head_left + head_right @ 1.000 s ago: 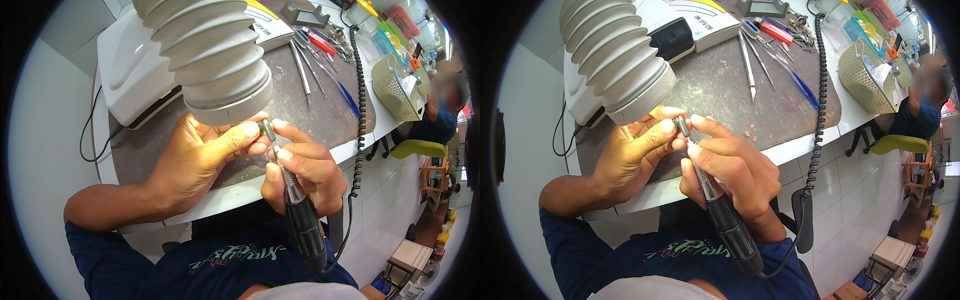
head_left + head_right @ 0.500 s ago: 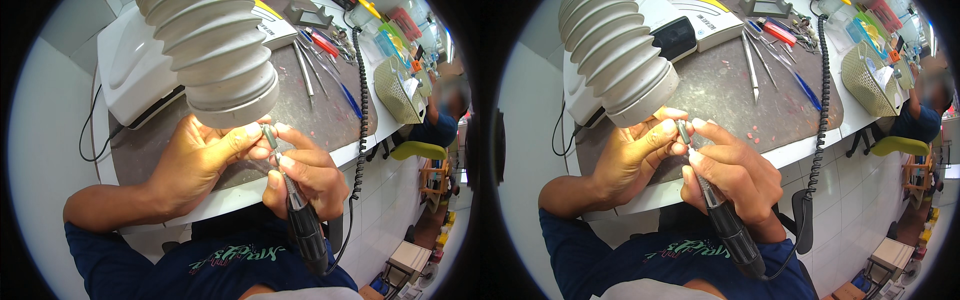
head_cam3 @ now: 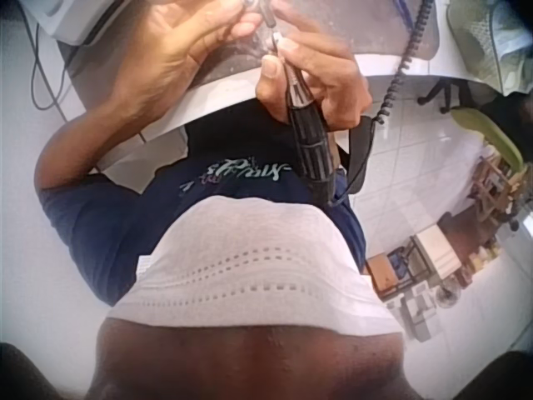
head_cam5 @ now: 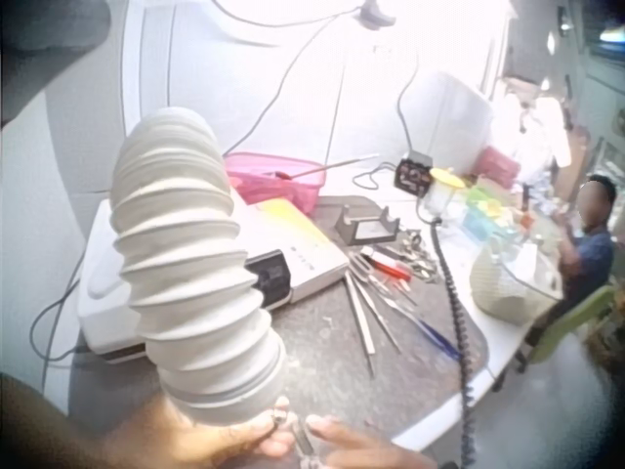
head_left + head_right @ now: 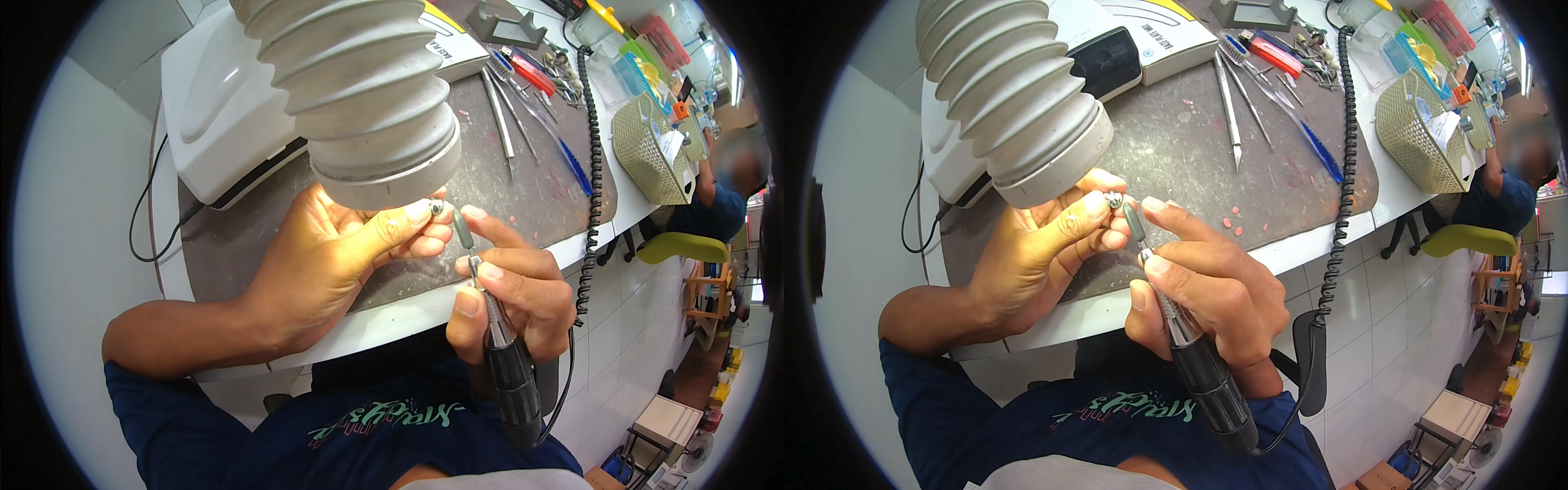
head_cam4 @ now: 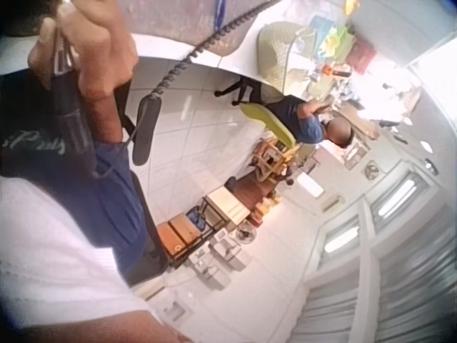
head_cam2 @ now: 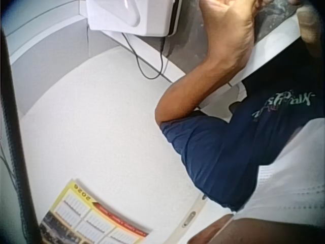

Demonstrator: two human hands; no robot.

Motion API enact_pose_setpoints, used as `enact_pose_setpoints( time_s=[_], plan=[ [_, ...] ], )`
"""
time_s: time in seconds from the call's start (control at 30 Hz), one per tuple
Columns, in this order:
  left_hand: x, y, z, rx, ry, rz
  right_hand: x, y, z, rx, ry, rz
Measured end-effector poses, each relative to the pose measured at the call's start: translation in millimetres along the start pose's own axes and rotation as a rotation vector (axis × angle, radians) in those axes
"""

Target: The person uses a rotary polishing tool to work on a small, dark object held in their left hand. They rotate the object frequently to treat different surfaces under a magnifying lamp. The person briefly pauses to adjust the tool's bit before resuming the polishing process.

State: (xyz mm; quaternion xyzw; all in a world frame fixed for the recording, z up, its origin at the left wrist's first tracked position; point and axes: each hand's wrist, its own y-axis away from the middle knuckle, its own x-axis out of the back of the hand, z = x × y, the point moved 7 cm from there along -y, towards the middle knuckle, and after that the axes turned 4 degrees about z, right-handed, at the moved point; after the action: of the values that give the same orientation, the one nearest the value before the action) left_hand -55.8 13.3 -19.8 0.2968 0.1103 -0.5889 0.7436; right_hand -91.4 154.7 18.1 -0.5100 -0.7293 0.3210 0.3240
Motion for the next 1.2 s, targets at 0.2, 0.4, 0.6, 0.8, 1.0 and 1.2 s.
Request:
enact_pose_setpoints(
  time_s=[0.2, 0.4, 0.6, 0.8, 1.0, 1.2],
  plan=[
    [-0.5, 0.4, 2.1, -0.021, -0.032, -0.026, -2.5, -2.4, -0.7, 0.034, 0.049, -0.024],
    [3.0, 0.9, 0.2, 0.012, -0.107, 0.018, -3.9, -2.2, 0.7, 0.021, 0.03, -0.005],
    [6.0, 0.2, -1.2, -0.015, -0.125, 0.017, -3.9, -1.2, 0.6, 0.012, 0.005, -0.026],
    [5.8, -0.3, -2.2, -0.012, -0.13, 0.016, -2.4, -1.8, 0.5, -0.016, 0.011, -0.029],
    [6.0, 0.0, -1.9, -0.001, -0.112, 0.026, -3.3, -1.5, 1.1, -0.017, 0.004, -0.031],
    [4.2, 0.8, -0.7, 0.015, -0.096, 0.032, -3.5, -1.8, 0.8, -0.029, 0.014, -0.028]
  ],
)
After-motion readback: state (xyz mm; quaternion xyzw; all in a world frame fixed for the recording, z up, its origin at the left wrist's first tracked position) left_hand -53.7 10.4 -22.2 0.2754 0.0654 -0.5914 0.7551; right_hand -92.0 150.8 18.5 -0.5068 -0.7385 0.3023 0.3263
